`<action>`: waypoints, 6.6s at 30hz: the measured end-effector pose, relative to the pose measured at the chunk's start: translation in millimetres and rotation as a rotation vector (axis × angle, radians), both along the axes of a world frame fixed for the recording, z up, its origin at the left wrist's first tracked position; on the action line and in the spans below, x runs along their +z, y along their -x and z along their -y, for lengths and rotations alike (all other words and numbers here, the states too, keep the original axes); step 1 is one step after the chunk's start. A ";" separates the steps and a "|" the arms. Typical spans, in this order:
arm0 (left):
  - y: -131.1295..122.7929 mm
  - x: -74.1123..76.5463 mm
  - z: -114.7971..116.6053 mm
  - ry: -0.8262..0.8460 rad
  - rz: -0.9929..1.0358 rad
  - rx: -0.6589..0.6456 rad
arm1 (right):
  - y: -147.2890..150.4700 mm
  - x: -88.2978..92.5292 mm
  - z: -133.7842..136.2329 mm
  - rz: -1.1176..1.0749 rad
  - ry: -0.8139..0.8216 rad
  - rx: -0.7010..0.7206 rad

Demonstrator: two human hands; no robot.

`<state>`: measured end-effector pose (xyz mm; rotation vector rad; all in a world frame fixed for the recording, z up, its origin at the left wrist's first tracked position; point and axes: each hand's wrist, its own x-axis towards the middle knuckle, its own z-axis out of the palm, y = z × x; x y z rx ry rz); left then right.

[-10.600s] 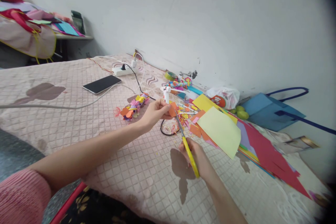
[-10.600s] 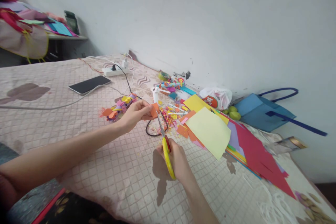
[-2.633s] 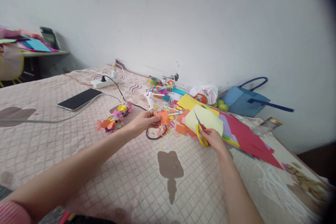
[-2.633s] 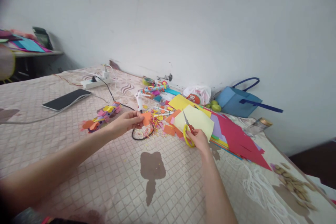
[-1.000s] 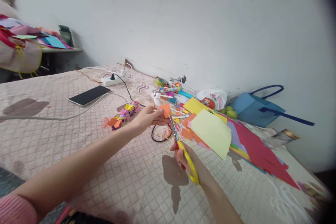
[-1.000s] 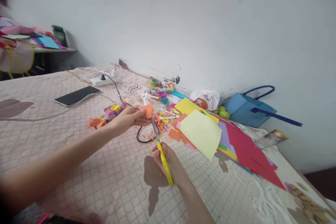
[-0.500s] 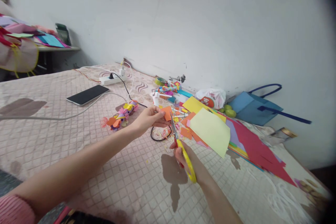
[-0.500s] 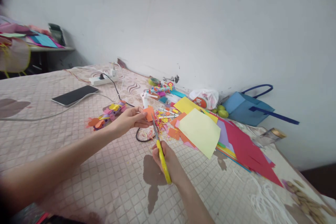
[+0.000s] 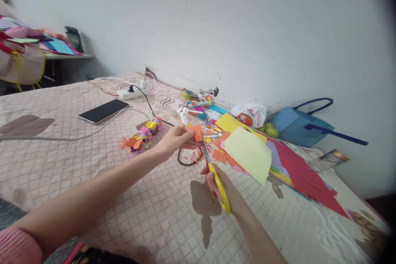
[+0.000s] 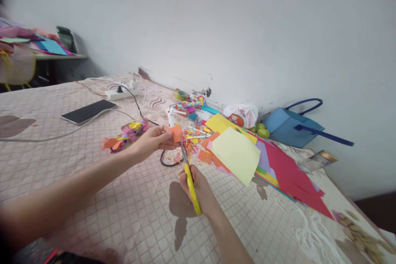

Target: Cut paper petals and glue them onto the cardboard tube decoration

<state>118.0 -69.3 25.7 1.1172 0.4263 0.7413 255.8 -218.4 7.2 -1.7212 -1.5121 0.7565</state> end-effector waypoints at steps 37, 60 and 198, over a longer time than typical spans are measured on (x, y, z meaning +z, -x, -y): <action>-0.3 -0.6 0.2 0.000 -0.004 0.002 | -0.5 -6.1 -3.2 0.042 0.059 -0.044; -1.1 -1.4 -2.7 -0.025 -0.005 -0.040 | -5.0 -13.1 -0.5 -0.081 0.072 0.048; 0.1 -2.3 -3.5 -0.016 0.002 -0.037 | -6.5 -18.2 1.6 -0.167 0.133 0.045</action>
